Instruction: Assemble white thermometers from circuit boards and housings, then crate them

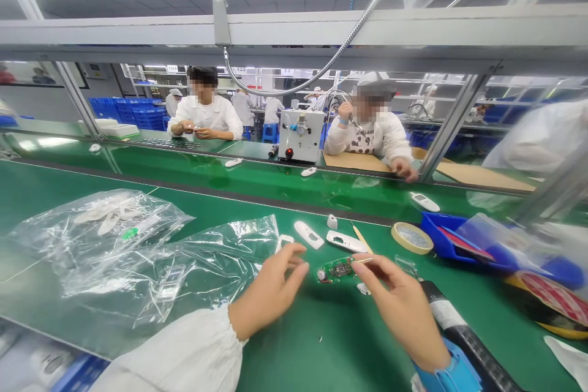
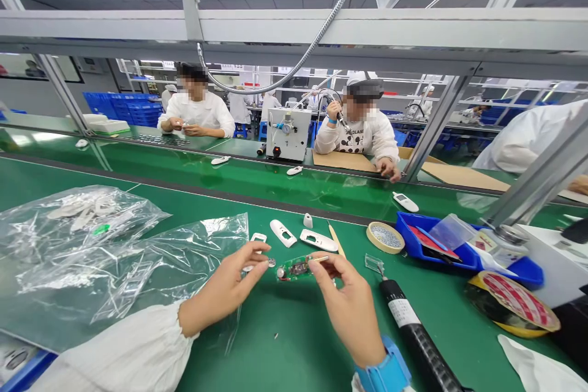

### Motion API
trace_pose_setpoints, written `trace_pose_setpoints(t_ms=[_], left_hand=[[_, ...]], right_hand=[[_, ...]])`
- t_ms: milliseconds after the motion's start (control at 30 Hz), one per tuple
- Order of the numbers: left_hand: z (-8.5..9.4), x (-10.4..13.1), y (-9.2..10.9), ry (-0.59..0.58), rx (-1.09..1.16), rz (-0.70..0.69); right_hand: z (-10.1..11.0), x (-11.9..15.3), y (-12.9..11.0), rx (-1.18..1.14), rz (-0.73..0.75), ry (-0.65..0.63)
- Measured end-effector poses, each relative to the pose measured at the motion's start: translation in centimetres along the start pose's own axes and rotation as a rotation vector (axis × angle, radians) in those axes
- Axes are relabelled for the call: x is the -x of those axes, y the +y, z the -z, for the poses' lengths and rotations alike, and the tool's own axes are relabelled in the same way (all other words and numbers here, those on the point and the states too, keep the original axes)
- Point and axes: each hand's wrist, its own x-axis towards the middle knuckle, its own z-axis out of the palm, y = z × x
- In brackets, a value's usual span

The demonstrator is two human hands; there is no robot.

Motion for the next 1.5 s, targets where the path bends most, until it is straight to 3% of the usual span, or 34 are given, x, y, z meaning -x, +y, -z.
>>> trace_pose_setpoints(t_ms=[100,167,367,533,733,900,967,1100,1167,1333,1500], left_hand=[[1.1,-1.1,-0.3,0.022,-0.355,0.048],[1.5,-1.7,-0.7,0.019,-0.468,0.087],[1.7,-3.3,-2.1,-0.002,-0.641,0.203],[1.7,-3.7,-2.7,-0.064,-0.593,0.212],[2.3,-3.6,-2.6,-0.059,-0.389,0.185],[3.5,-1.8,-0.5,0.041,-0.138,0.122],[3.3,-0.2,0.5,0.019,0.06,0.138],[1.5,3.6,1.3,-0.146,0.786,0.311],[0.2,5.2,1.2,-0.194,0.944,0.348],[-2.2,7.5,0.6,-0.137,1.046,0.321],[-3.0,8.4,0.2,-0.129,0.973,0.278]], right_hand=[[1.3,-0.2,-0.1,0.04,0.006,0.101],[1.9,-0.3,0.1,0.023,-0.023,0.134],[2.1,-0.2,1.4,-0.13,-0.089,0.123],[1.8,0.0,1.8,-0.207,-0.15,0.076],[1.6,0.0,1.8,-0.26,-0.168,0.074],[2.0,0.5,0.8,-0.331,-0.171,0.077],[2.2,1.2,0.1,-0.397,-0.181,0.053],[1.4,3.1,-1.3,-0.428,-0.19,-0.031],[0.6,4.0,-1.5,-0.41,-0.189,-0.078],[-1.2,5.2,-1.0,-0.362,-0.237,-0.13],[-1.6,6.0,-1.3,-0.277,-0.23,-0.197]])
